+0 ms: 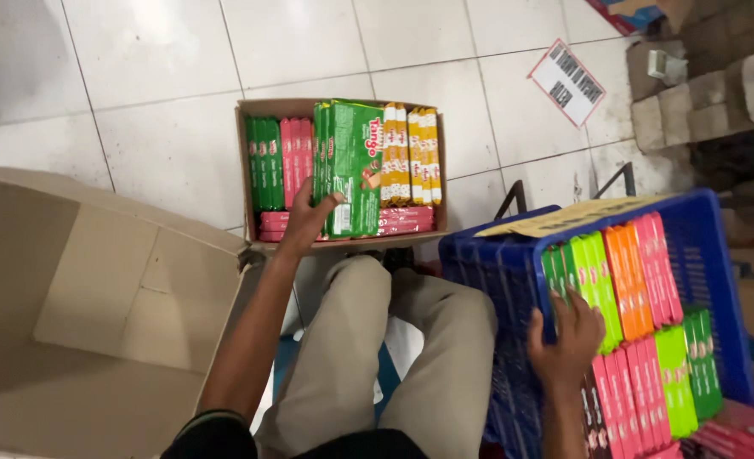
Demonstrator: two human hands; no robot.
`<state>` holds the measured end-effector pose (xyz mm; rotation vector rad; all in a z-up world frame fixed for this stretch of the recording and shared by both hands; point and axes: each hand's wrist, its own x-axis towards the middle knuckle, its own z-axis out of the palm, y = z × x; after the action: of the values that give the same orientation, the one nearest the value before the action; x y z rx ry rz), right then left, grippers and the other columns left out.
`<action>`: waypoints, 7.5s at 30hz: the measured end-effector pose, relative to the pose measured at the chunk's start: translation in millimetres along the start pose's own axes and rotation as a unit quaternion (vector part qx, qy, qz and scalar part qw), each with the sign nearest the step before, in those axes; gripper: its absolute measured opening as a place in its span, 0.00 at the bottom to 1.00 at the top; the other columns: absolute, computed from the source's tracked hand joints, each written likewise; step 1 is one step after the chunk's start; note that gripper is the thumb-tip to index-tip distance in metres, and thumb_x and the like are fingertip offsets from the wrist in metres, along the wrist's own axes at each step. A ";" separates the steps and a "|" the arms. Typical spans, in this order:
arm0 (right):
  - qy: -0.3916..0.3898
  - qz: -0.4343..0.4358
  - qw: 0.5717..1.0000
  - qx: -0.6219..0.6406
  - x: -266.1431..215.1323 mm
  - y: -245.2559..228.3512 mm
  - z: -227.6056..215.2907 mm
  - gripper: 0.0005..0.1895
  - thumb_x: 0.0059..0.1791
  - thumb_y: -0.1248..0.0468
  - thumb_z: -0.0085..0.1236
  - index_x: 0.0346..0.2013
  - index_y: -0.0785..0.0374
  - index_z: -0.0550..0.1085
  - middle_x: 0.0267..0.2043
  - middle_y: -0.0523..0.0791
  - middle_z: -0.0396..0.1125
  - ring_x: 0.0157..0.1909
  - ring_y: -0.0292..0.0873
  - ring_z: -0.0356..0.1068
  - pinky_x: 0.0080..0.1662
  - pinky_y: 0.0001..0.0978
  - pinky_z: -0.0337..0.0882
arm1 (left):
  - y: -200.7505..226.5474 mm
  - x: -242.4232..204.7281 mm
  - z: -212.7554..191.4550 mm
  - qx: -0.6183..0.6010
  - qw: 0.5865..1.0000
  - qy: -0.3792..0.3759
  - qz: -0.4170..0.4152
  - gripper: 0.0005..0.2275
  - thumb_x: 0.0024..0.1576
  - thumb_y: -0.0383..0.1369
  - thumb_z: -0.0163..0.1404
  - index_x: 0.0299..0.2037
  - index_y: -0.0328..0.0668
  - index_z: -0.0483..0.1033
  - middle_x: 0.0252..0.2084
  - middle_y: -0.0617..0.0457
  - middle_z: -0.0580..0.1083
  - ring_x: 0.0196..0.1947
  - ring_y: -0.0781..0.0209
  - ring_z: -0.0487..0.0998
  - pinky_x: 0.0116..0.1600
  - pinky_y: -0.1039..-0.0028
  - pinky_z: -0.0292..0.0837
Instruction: The person transfers packs of Tango snacks from a cardboard box into a blue plastic crate. They pick up stacks of snacks by color and place them into the crate, arranging them neatly in rows.
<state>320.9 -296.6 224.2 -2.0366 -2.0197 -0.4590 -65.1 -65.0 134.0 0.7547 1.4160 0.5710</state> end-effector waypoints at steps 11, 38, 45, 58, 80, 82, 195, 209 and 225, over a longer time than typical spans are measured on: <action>0.027 0.249 0.604 0.757 5.1 -93.2 80.3 0.37 0.54 0.44 0.45 0.71 0.66 0.61 0.70 0.55 0.62 0.68 0.49 0.62 0.69 0.47 0.59 | -20.2 -127.0 119.8 0.007 0.944 -0.225 0.242 0.38 0.53 0.44 0.60 0.72 0.42 0.58 0.57 0.40 0.74 0.56 0.51 0.74 0.63 0.54 0.70; -0.086 0.293 0.932 0.194 42.3 288.9 -66.4 0.38 0.53 0.49 0.60 0.68 0.50 0.47 0.53 0.57 0.70 0.36 0.57 0.69 0.36 0.52 0.61 | -16.6 -100.0 437.1 0.493 0.544 -0.194 0.650 0.35 0.59 0.58 0.48 0.74 0.54 0.61 0.78 0.43 0.54 0.78 0.35 0.50 0.75 0.38 0.45; -0.351 0.313 0.873 0.129 61.4 295.7 -17.4 0.45 0.51 0.45 0.51 0.78 0.43 0.43 0.75 0.61 0.48 0.63 0.70 0.62 0.54 0.61 0.68 | -10.4 -105.4 437.6 0.489 0.567 -0.194 0.633 0.33 0.57 0.57 0.48 0.71 0.53 0.65 0.76 0.42 0.58 0.77 0.37 0.54 0.73 0.40 0.48; -0.325 0.310 0.882 0.142 32.0 267.3 0.2 0.46 0.51 0.30 0.10 0.79 0.47 0.30 0.80 0.48 0.14 0.81 0.49 0.14 0.74 0.51 0.18 | -8.7 -109.2 436.2 0.505 0.555 -0.199 0.631 0.33 0.59 0.58 0.45 0.72 0.52 0.64 0.78 0.43 0.54 0.78 0.38 0.50 0.75 0.41 0.46; -0.092 0.190 0.976 0.051 -108.8 39.6 -26.1 0.31 0.56 0.49 0.54 0.64 0.70 0.70 0.62 0.71 0.60 0.66 0.75 0.60 0.65 0.65 0.58 | -32.9 -118.7 260.4 0.125 0.805 -0.099 0.572 0.04 0.57 0.37 0.55 0.40 0.58 0.82 0.47 0.66 0.79 0.51 0.62 0.81 0.60 0.70 0.70; -0.092 0.159 0.982 0.038 -100.5 35.6 -25.4 0.30 0.55 0.50 0.54 0.65 0.69 0.70 0.62 0.70 0.61 0.65 0.74 0.62 0.64 0.64 0.61 | -30.0 -103.4 194.1 0.156 0.841 -0.073 0.512 0.08 0.56 0.36 0.57 0.44 0.58 0.81 0.47 0.62 0.79 0.51 0.57 0.81 0.60 0.66 0.72; 0.004 0.582 0.809 -0.085 -254.8 261.4 -130.9 0.36 0.40 0.54 0.67 0.64 0.39 0.69 0.70 0.64 0.50 0.62 0.71 0.60 0.58 0.58 0.65 | -85.7 -198.8 414.9 0.489 0.507 -0.287 0.649 0.28 0.62 0.53 0.47 0.67 0.48 0.69 0.73 0.41 0.63 0.74 0.35 0.59 0.71 0.37 0.53; -0.083 0.586 0.797 -0.124 -253.1 258.5 -120.8 0.44 0.52 0.47 0.63 0.77 0.50 0.51 0.76 0.62 0.42 0.75 0.73 0.38 0.70 0.65 0.44 | -101.7 -188.7 415.1 0.453 0.544 -0.288 0.645 0.29 0.61 0.55 0.47 0.69 0.50 0.70 0.75 0.44 0.60 0.75 0.38 0.55 0.75 0.39 0.45; -0.096 0.230 0.967 0.060 -217.6 119.9 -31.9 0.33 0.56 0.53 0.54 0.75 0.59 0.62 0.77 0.64 0.47 0.74 0.77 0.46 0.67 0.75 0.45 | -87.2 -173.3 358.7 0.114 0.768 -0.180 0.604 0.11 0.62 0.43 0.48 0.48 0.58 0.81 0.55 0.55 0.75 0.59 0.48 0.77 0.63 0.58 0.72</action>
<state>439.5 -512.1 176.9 -2.4451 -1.5382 -0.0470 267.8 -296.0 180.1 1.8835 0.4719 1.1494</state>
